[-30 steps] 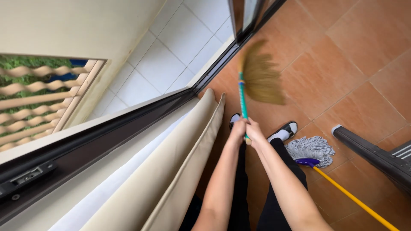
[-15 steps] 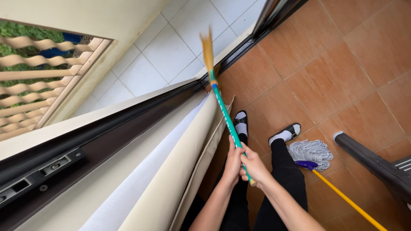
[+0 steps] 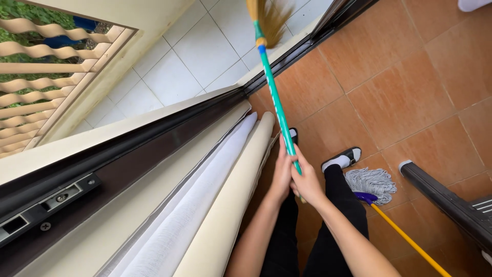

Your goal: Sweeping the bedroom floor and balcony area with a broom.

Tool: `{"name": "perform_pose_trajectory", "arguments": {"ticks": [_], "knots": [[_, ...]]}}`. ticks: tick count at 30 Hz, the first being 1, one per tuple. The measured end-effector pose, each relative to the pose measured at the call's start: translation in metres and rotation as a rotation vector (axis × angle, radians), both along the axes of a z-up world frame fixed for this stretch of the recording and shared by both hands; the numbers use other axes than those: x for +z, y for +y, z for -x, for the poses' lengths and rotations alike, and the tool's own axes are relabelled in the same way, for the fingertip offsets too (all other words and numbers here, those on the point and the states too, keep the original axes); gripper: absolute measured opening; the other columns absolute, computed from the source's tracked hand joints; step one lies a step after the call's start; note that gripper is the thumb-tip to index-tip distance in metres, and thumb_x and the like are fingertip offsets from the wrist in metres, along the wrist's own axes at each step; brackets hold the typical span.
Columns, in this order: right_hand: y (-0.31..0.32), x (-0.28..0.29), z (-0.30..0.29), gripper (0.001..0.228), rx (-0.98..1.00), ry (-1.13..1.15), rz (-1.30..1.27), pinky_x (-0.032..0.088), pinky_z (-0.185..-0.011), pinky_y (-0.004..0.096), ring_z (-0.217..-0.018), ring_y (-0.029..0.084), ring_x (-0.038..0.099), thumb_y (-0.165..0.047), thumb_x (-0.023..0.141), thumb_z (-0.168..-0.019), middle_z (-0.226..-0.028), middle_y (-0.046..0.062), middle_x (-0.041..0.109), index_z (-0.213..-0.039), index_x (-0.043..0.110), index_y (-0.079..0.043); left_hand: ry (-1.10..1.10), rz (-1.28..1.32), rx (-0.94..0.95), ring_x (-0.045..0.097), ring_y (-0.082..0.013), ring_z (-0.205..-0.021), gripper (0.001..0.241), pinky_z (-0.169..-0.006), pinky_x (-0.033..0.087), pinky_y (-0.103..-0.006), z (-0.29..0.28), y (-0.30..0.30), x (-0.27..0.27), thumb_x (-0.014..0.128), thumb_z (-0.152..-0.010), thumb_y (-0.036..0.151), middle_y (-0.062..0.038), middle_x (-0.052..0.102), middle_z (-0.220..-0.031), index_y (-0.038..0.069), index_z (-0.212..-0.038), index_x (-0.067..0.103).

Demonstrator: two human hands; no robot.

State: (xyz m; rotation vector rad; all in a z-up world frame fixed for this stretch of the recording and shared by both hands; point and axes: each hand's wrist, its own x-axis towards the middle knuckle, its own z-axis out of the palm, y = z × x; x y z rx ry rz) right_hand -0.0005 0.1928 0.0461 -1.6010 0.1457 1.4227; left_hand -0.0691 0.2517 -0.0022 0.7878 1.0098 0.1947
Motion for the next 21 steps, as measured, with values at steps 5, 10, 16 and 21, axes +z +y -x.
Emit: {"name": "perform_pose_trajectory", "arguments": {"ticks": [5,10,16,21], "knots": [[-0.035,0.029,-0.018,0.064,0.085,0.188,0.121,0.031,-0.032,0.028,-0.038,0.008,0.040,-0.012,0.050,-0.099,-0.061,-0.001,0.052,-0.160,0.033,-0.025,0.092,0.178,0.108,0.057,-0.0107,-0.107,0.085,-0.085,0.047,-0.0229,-0.001,-0.044,0.041,0.048,-0.094,0.018,-0.002,0.043,-0.144,0.023,-0.168,0.007],[-0.046,-0.090,0.013,0.057,0.102,0.196,0.158,0.034,-0.032,0.030,-0.038,0.012,0.044,-0.012,0.051,-0.101,-0.063,0.004,0.055,-0.157,0.039,-0.017,0.268,0.397,0.130,0.051,-0.0145,-0.064,0.083,-0.044,0.039,-0.0265,0.006,-0.041,-0.041,0.047,-0.091,0.024,-0.006,0.054,-0.089,0.031,-0.164,0.010],[-0.033,-0.115,0.011,0.055,0.025,-0.092,0.171,0.039,-0.033,0.033,-0.040,0.014,0.049,-0.017,0.051,-0.103,-0.067,0.007,0.058,-0.156,0.039,-0.016,0.226,0.289,-0.081,0.049,-0.0142,-0.066,0.083,-0.049,0.042,-0.0267,-0.008,-0.023,-0.090,0.046,-0.090,0.022,-0.007,0.052,-0.088,0.027,-0.166,0.015],[-0.057,-0.040,-0.003,0.062,0.098,-0.496,-0.148,0.049,-0.045,0.028,-0.053,0.010,0.058,-0.012,0.053,-0.103,-0.077,0.004,0.066,-0.163,0.037,-0.015,-0.011,-0.118,-0.056,0.042,-0.0075,-0.138,0.077,-0.112,0.036,-0.0273,0.010,-0.064,-0.054,0.048,-0.099,0.014,0.003,0.037,-0.158,0.013,-0.169,0.014]]}}
